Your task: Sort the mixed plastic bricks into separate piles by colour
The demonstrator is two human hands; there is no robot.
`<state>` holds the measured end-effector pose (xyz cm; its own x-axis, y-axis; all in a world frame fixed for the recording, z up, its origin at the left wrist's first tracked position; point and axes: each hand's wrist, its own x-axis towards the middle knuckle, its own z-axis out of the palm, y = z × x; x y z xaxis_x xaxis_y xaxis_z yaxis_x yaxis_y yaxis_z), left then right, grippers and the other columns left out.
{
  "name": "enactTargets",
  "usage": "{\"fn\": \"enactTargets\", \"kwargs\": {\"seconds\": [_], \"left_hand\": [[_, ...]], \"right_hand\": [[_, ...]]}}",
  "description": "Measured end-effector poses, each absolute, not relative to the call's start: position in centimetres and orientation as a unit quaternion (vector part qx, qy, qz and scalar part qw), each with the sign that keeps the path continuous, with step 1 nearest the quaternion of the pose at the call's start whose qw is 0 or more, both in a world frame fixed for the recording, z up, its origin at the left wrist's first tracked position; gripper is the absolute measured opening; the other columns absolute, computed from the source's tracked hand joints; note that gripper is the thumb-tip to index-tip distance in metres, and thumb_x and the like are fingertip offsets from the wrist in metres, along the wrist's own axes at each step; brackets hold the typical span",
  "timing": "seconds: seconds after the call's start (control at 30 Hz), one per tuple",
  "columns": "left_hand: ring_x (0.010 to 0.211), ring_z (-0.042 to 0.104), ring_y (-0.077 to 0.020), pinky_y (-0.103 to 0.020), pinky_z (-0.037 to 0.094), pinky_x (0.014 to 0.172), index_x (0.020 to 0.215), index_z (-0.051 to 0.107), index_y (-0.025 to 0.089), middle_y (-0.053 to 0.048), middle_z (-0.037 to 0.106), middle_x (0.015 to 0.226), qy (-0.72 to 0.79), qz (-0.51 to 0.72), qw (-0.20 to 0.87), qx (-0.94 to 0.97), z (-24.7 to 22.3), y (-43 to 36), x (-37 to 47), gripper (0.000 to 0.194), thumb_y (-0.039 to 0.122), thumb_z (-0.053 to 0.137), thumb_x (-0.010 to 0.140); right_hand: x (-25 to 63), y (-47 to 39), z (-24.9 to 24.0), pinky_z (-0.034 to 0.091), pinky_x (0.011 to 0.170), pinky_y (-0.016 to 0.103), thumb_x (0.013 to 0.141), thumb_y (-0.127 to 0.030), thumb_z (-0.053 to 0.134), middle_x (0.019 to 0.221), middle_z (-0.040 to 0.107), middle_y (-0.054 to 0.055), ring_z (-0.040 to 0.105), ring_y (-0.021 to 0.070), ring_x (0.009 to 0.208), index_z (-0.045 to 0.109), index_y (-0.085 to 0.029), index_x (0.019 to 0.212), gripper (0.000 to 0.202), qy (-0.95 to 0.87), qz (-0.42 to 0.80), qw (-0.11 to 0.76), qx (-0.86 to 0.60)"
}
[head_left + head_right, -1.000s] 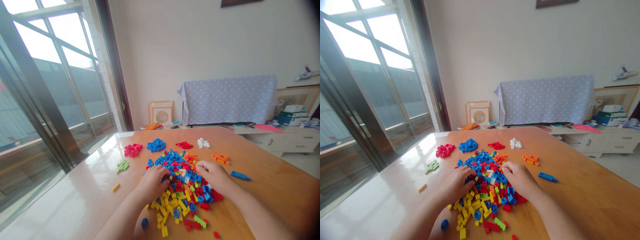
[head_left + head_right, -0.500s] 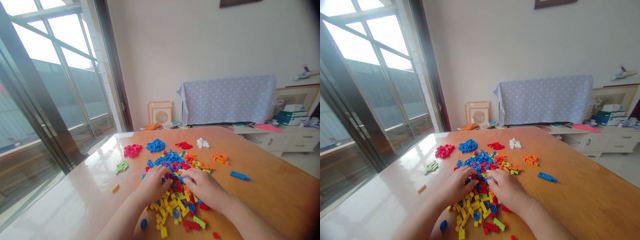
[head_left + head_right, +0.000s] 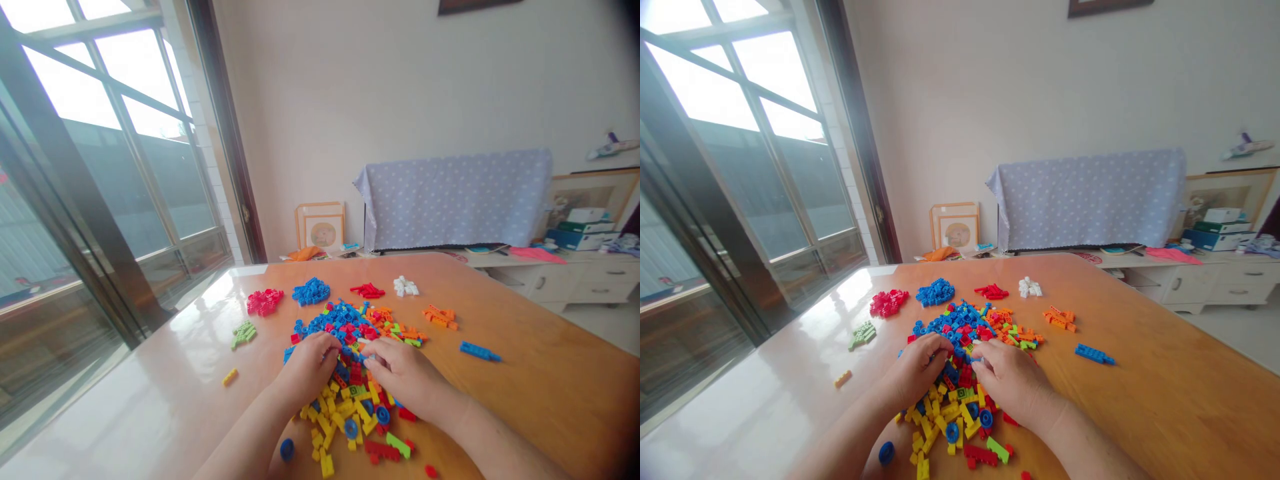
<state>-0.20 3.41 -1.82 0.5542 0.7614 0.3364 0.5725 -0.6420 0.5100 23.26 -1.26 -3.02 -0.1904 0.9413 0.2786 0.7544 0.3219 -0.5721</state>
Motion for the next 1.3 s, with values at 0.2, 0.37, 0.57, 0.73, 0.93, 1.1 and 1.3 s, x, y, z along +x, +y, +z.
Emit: {"fn": "enactTargets", "kwargs": {"seconds": [0.2, 0.37, 0.57, 0.73, 0.93, 1.1, 1.3], "left_hand": [[0.089, 0.059, -0.0177, -0.029, 0.048, 0.081, 0.098, 0.062, 0.021, -0.003, 0.066, 0.096, 0.393, 0.340, 0.252, 0.816, -1.5, 3.2, 0.0, 0.017, 0.014, 0.052, 0.086], [0.083, 0.053, -0.0152, -0.027, 0.047, 0.075, 0.100, 0.058, 0.020, -0.001, 0.061, 0.091, 0.365, 0.355, 0.382, 0.771, -0.7, 3.0, 0.1, 0.011, 0.020, 0.054, 0.089], [0.081, 0.053, -0.0142, -0.026, 0.045, 0.072, 0.099, 0.058, 0.019, -0.001, 0.060, 0.089, 0.351, 0.360, 0.407, 0.762, -1.3, 3.2, 0.3, 0.010, 0.019, 0.057, 0.089], [0.079, 0.056, -0.0144, -0.025, 0.045, 0.072, 0.096, 0.061, 0.018, -0.001, 0.063, 0.087, 0.372, 0.351, 0.375, 0.773, -1.9, 3.1, 0.5, 0.010, 0.014, 0.056, 0.087], [0.086, 0.059, -0.0168, -0.028, 0.048, 0.078, 0.109, 0.067, 0.019, -0.003, 0.066, 0.094, 0.373, 0.360, 0.336, 0.786, -1.1, 2.6, 0.6, 0.026, 0.013, 0.059, 0.085], [0.086, 0.059, -0.0179, -0.029, 0.048, 0.080, 0.107, 0.072, 0.020, -0.004, 0.065, 0.094, 0.398, 0.347, 0.296, 0.796, -0.4, 2.6, 0.1, 0.025, 0.016, 0.061, 0.086], [0.078, 0.057, -0.0148, -0.026, 0.047, 0.070, 0.098, 0.070, 0.019, -0.003, 0.063, 0.093, 0.429, 0.411, 0.298, 0.747, -1.8, 4.6, -1.7, 0.019, 0.019, 0.065, 0.079]], "right_hand": [[23.1, -1.4, -2.7, 0.048, 0.077, 0.030, 0.092, -0.030, 0.057, 0.093, 0.072, 0.001, 0.065, 0.0178, 0.077, 0.073, -0.030, 0.102, 0.020, -0.760, 0.154, 0.301, -0.555], [22.8, -1.7, -2.5, 0.047, 0.072, 0.028, 0.091, -0.029, 0.057, 0.094, 0.071, 0.001, 0.064, 0.0169, 0.077, 0.072, -0.031, 0.112, 0.026, -0.759, 0.162, 0.315, -0.546], [22.8, -2.0, -2.2, 0.047, 0.072, 0.027, 0.091, -0.028, 0.058, 0.092, 0.070, 0.000, 0.064, 0.0166, 0.077, 0.073, -0.032, 0.110, 0.024, -0.759, 0.159, 0.311, -0.550], [22.9, -2.1, -1.8, 0.049, 0.077, 0.027, 0.092, -0.028, 0.057, 0.093, 0.073, 0.001, 0.066, 0.0179, 0.083, 0.074, -0.031, 0.107, 0.023, -0.757, 0.146, 0.301, -0.561], [22.8, -2.1, -2.0, 0.051, 0.083, 0.029, 0.092, -0.031, 0.057, 0.106, 0.075, 0.003, 0.069, 0.0189, 0.089, 0.075, -0.031, 0.111, 0.027, -0.757, 0.148, 0.301, -0.560], [22.7, -2.2, -1.8, 0.051, 0.079, 0.029, 0.091, -0.033, 0.055, 0.104, 0.075, 0.002, 0.069, 0.0194, 0.089, 0.075, -0.031, 0.108, 0.025, -0.756, 0.155, 0.288, -0.567], [23.0, -2.5, -1.0, 0.050, 0.078, 0.030, 0.095, -0.035, 0.050, 0.096, 0.074, 0.003, 0.068, 0.0189, 0.085, 0.075, -0.029, 0.110, 0.030, -0.762, 0.149, 0.287, -0.561]]}}
